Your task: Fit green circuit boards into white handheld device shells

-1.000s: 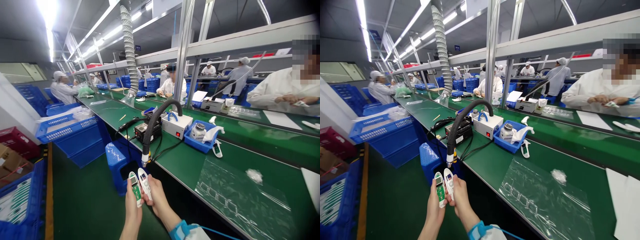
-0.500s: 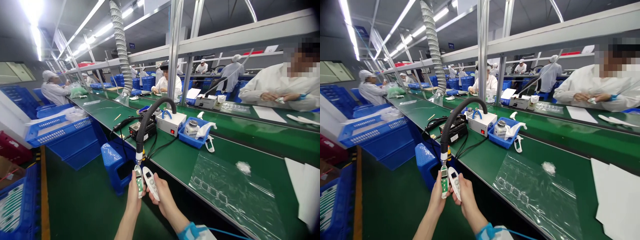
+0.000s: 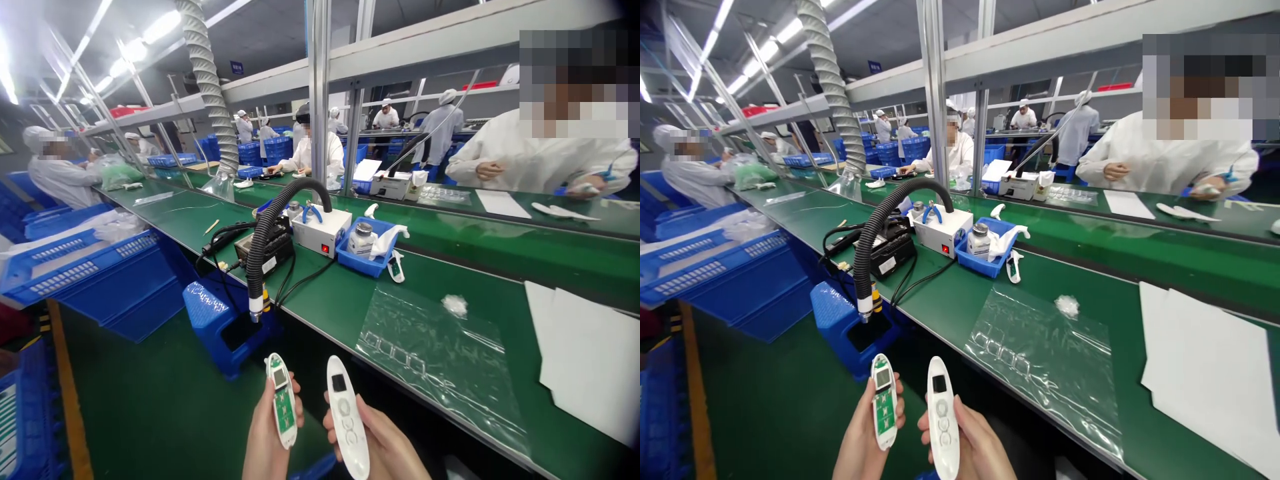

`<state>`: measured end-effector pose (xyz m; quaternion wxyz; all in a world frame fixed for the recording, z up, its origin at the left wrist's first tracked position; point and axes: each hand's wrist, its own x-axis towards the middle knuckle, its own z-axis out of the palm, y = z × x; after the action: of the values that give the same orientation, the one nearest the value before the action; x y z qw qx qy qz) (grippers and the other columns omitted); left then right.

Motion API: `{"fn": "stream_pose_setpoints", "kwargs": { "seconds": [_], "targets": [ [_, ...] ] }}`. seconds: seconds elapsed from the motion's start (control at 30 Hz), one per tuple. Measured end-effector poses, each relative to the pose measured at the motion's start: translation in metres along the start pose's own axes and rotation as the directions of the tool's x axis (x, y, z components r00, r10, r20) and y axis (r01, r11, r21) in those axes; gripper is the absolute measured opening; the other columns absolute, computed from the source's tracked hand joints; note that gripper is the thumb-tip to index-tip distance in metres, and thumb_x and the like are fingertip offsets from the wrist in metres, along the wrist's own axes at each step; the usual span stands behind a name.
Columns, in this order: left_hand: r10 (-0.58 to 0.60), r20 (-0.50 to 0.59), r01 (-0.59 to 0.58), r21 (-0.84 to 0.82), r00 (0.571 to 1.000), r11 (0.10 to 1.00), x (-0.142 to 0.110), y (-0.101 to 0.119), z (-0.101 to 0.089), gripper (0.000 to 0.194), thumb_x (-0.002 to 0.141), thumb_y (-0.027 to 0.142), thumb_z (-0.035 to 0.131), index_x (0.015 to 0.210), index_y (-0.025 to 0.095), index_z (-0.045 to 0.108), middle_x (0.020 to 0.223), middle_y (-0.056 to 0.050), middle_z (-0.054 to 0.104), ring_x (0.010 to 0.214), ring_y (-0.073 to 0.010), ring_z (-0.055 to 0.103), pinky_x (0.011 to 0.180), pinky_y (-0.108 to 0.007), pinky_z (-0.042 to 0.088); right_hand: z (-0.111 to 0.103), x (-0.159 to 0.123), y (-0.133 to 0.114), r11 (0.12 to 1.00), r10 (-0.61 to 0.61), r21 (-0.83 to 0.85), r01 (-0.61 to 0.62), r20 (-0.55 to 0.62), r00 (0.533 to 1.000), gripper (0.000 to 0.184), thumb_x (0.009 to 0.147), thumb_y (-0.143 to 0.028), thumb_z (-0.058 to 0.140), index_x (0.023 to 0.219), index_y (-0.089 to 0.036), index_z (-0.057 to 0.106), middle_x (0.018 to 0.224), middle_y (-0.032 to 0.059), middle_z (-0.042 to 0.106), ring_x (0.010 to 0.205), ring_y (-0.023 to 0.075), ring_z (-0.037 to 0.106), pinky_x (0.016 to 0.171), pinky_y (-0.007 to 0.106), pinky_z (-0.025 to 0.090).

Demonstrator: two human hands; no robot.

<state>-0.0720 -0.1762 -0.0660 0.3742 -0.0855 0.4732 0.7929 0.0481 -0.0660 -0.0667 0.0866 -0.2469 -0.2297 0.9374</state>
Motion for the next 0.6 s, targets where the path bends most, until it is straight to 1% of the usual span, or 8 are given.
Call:
{"fn": "stream_pose_setpoints", "kwargs": {
  "seconds": [0.1,0.2,0.33,0.43,0.5,0.53,0.6],
  "targets": [
    [-0.022,0.021,0.022,0.004,1.0,1.0,-0.008,0.001,0.006,0.048,0.077,0.051,0.068,0.108,0.015,0.065,0.083,-0.006,0.061,0.065,-0.0147,0.054,0.056,-0.026,0.048,-0.005,-0.006,-0.001,0.999,-0.013,0.033,0.013,-0.001,1.0,0.052,0.071,-0.051,0.075,0.099,-0.008,0.073,0.084,0.014,0.071,0.071,0.0183,0.064,0.06,0.026,0.05],
    [-0.044,0.042,0.044,0.018,0.998,0.999,-0.012,0.0,0.011,0.053,0.075,0.052,0.07,0.112,0.014,0.065,0.083,-0.007,0.062,0.069,-0.0162,0.057,0.062,-0.027,0.051,-0.004,-0.012,-0.005,0.998,-0.02,0.058,0.02,-0.002,1.0,0.049,0.071,-0.048,0.076,0.099,-0.007,0.074,0.084,0.0136,0.071,0.071,0.0179,0.064,0.06,0.025,0.049],
    [-0.076,0.052,0.076,0.005,0.996,0.997,-0.015,-0.004,0.018,0.053,0.072,0.052,0.074,0.105,0.011,0.068,0.084,-0.01,0.066,0.078,-0.0212,0.064,0.073,-0.031,0.056,0.0,-0.019,-0.01,0.998,-0.023,0.056,0.023,-0.01,1.0,0.044,0.074,-0.046,0.074,0.098,-0.008,0.074,0.084,0.0128,0.071,0.072,0.0178,0.064,0.062,0.025,0.049],
    [-0.077,0.02,0.077,-0.011,0.997,0.997,-0.018,-0.007,0.026,0.049,0.067,0.047,0.08,0.1,0.011,0.07,0.089,-0.013,0.068,0.091,-0.027,0.066,0.082,-0.036,0.058,-0.003,-0.019,-0.009,0.999,-0.038,0.032,0.038,-0.006,0.999,0.046,0.073,-0.052,0.073,0.092,-0.009,0.075,0.087,0.0135,0.07,0.073,0.0179,0.064,0.062,0.025,0.05],
    [-0.067,-0.005,0.067,0.019,0.998,0.998,-0.021,-0.011,0.031,0.052,0.061,0.045,0.085,0.098,0.012,0.07,0.094,-0.015,0.069,0.1,-0.031,0.064,0.082,-0.037,0.059,-0.007,-0.018,-0.008,0.997,-0.074,-0.013,0.075,0.003,0.997,0.05,0.073,-0.057,0.071,0.087,-0.009,0.075,0.088,0.0142,0.07,0.073,0.0177,0.064,0.062,0.025,0.05],
    [-0.06,-0.003,0.06,0.047,0.998,0.997,-0.022,-0.013,0.034,0.053,0.058,0.045,0.086,0.097,0.012,0.07,0.096,-0.015,0.07,0.101,-0.0322,0.064,0.079,-0.037,0.059,-0.009,-0.018,-0.007,0.994,-0.101,-0.051,0.101,0.013,0.995,0.051,0.074,-0.058,0.069,0.086,-0.009,0.075,0.088,0.0144,0.07,0.074,0.0179,0.064,0.064,0.025,0.05],
    [-0.044,0.035,0.04,0.118,0.998,0.992,-0.024,-0.018,0.04,0.053,0.059,0.046,0.085,0.099,0.015,0.069,0.099,-0.014,0.07,0.099,-0.0325,0.065,0.074,-0.034,0.059,-0.012,-0.018,-0.007,0.976,-0.16,-0.143,0.164,0.041,0.986,0.048,0.077,-0.056,0.068,0.092,-0.011,0.075,0.09,0.0138,0.07,0.079,0.0195,0.065,0.072,0.027,0.051]
  ]
}}
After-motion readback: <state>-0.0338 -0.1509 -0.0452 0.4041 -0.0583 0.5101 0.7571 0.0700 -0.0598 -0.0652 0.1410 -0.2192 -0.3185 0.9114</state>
